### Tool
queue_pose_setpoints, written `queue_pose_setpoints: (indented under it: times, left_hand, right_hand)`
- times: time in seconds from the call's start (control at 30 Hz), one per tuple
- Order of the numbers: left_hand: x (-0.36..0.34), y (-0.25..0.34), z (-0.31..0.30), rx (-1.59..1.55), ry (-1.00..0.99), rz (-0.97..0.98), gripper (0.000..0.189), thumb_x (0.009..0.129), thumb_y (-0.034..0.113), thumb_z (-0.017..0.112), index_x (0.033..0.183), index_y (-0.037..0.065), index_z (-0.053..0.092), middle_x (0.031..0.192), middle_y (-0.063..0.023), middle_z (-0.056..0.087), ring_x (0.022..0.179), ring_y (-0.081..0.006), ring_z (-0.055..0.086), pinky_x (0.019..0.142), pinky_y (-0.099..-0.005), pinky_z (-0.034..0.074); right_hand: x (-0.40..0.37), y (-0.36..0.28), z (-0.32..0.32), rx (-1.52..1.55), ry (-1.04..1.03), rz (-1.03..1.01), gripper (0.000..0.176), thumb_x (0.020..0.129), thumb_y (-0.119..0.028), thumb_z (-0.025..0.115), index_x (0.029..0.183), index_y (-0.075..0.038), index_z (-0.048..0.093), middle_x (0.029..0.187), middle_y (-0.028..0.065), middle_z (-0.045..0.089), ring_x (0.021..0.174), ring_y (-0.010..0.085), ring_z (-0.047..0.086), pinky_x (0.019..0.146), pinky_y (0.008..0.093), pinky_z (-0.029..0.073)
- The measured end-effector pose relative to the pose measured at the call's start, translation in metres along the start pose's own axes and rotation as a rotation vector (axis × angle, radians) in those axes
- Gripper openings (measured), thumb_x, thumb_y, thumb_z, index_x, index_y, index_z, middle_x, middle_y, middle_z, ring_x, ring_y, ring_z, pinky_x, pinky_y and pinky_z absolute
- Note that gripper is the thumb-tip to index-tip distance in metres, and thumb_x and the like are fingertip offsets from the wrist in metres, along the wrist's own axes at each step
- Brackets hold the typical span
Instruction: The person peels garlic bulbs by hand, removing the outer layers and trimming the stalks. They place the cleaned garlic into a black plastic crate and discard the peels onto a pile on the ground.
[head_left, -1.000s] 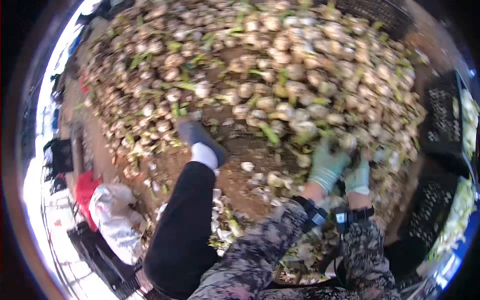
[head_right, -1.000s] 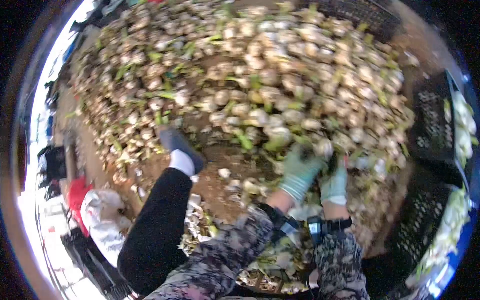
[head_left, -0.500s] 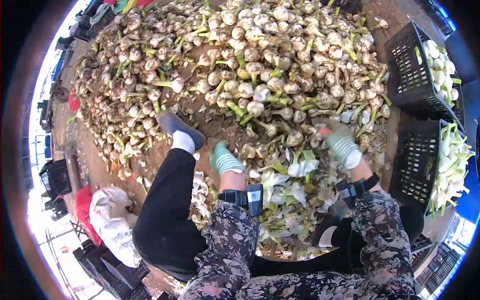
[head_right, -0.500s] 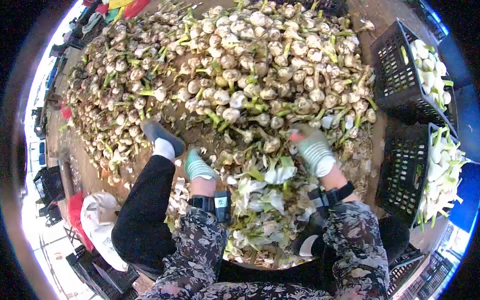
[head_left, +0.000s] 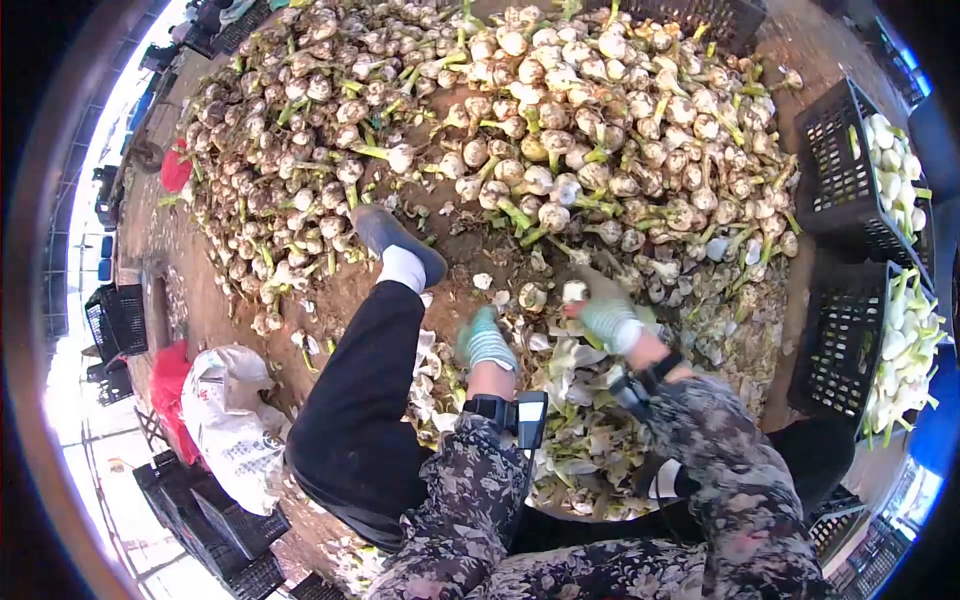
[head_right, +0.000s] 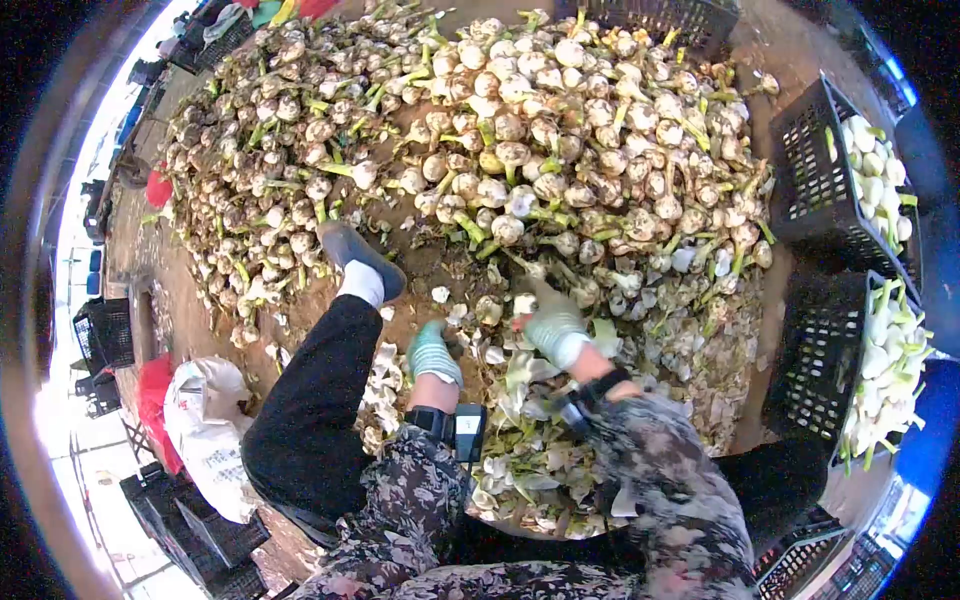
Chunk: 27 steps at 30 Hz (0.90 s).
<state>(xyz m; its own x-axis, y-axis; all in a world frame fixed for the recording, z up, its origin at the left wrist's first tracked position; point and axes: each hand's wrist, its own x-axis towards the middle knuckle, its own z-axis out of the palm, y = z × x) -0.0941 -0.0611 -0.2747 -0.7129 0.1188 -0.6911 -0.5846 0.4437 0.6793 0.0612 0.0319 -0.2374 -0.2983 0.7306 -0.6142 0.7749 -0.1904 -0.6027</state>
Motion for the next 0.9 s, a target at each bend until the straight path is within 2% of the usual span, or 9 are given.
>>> queue_pose_setpoints:
  times: [0.07, 0.13, 0.23, 0.27, 0.4, 0.6, 0.73, 0.83, 0.9]
  left_hand:
    - [-0.017, 0.001, 0.005, -0.139, -0.243, -0.247, 0.025, 0.078, 0.035, 0.057, 0.076, 0.01, 0.054, 0.064, -0.0058, 0.053, 0.054, -0.0211, 0.052, 0.046, -0.0342, 0.042]
    - [-0.035, -0.004, 0.016, -0.2, -0.452, -0.415, 0.035, 0.078, 0.045, 0.055, 0.077, 0.01, 0.055, 0.065, -0.006, 0.053, 0.058, -0.0226, 0.052, 0.05, -0.0373, 0.042]
    - [-0.116, 0.03, 0.021, -0.083, -1.014, -0.536, 0.051, 0.071, 0.06, 0.057, 0.081, 0.009, 0.055, 0.071, -0.0059, 0.053, 0.062, -0.0236, 0.05, 0.06, -0.0374, 0.043]
    - [-0.142, 0.04, 0.018, -0.169, -1.195, -0.684, 0.041, 0.078, 0.047, 0.058, 0.087, 0.007, 0.056, 0.078, -0.0055, 0.056, 0.069, -0.0211, 0.053, 0.062, -0.0356, 0.044]
    - [-0.211, 0.037, -0.006, -0.12, -1.36, -0.356, 0.023, 0.085, 0.014, 0.054, 0.105, 0.004, 0.054, 0.084, -0.0035, 0.057, 0.076, -0.0129, 0.054, 0.067, -0.026, 0.045]
    - [-0.24, 0.039, -0.045, -0.04, -1.246, -0.261, 0.041, 0.082, 0.015, 0.058, 0.119, 0.003, 0.046, 0.093, -0.0041, 0.057, 0.085, -0.0144, 0.055, 0.075, -0.0259, 0.044]
    - [-0.255, 0.043, -0.058, -0.333, -1.342, -0.352, 0.044, 0.08, 0.008, 0.058, 0.121, 0.002, 0.043, 0.11, -0.0085, 0.054, 0.1, -0.0183, 0.053, 0.088, -0.03, 0.042]
    - [-0.265, 0.046, -0.064, -0.214, -1.177, -0.14, 0.049, 0.076, 0.006, 0.061, 0.122, 0.002, 0.042, 0.109, -0.0108, 0.055, 0.098, -0.0208, 0.055, 0.087, -0.0331, 0.044]
    - [-0.261, 0.04, -0.063, -0.089, -1.05, 0.354, 0.052, 0.073, 0.006, 0.066, 0.12, 0.0, 0.043, 0.105, -0.01, 0.056, 0.09, -0.02, 0.057, 0.083, -0.0311, 0.046]
  right_hand:
    - [-0.045, -0.014, -0.042, 0.308, -0.01, -0.085, 0.067, 0.068, -0.011, 0.07, 0.127, -0.005, 0.04, 0.119, 0.0176, 0.05, 0.099, 0.0304, 0.057, 0.087, 0.0351, 0.044]
    - [-0.074, 0.012, -0.056, -0.057, 0.305, -0.56, 0.071, 0.065, -0.01, 0.07, 0.128, -0.005, 0.037, 0.119, 0.0179, 0.05, 0.1, 0.0325, 0.055, 0.087, 0.0345, 0.044]
    - [-0.142, -0.004, -0.087, 0.109, 0.324, -0.586, 0.078, 0.062, -0.013, 0.072, 0.131, -0.006, 0.034, 0.119, 0.0168, 0.05, 0.11, 0.0316, 0.048, 0.09, 0.0378, 0.04]
    - [-0.158, -0.003, -0.089, 0.096, 0.39, -0.531, 0.074, 0.063, -0.013, 0.07, 0.129, -0.006, 0.037, 0.118, 0.016, 0.051, 0.107, 0.0323, 0.05, 0.089, 0.0389, 0.041]
    - [-0.197, 0.007, -0.085, -0.167, 0.69, -0.66, 0.07, 0.06, -0.008, 0.07, 0.124, -0.007, 0.043, 0.114, 0.0155, 0.053, 0.102, 0.0342, 0.051, 0.086, 0.0389, 0.042]
    - [-0.236, 0.001, -0.076, 0.243, 0.595, -0.632, 0.074, 0.055, -0.004, 0.073, 0.124, -0.003, 0.044, 0.121, 0.0156, 0.049, 0.109, 0.0299, 0.05, 0.092, 0.0338, 0.039]
    - [-0.245, 0.001, -0.086, 0.516, 0.467, -0.737, 0.072, 0.062, -0.005, 0.072, 0.127, -0.002, 0.04, 0.126, 0.0128, 0.046, 0.116, 0.0226, 0.044, 0.098, 0.0321, 0.033]
    - [-0.242, 0.007, -0.09, 0.674, 0.41, -0.747, 0.071, 0.067, -0.011, 0.07, 0.129, -0.001, 0.036, 0.13, 0.0122, 0.042, 0.12, 0.0231, 0.04, 0.099, 0.0328, 0.031]
    - [-0.232, 0.012, -0.098, 1.133, 0.325, -0.706, 0.065, 0.075, -0.016, 0.064, 0.13, 0.001, 0.033, 0.133, 0.0126, 0.037, 0.12, 0.0218, 0.039, 0.098, 0.0311, 0.034]
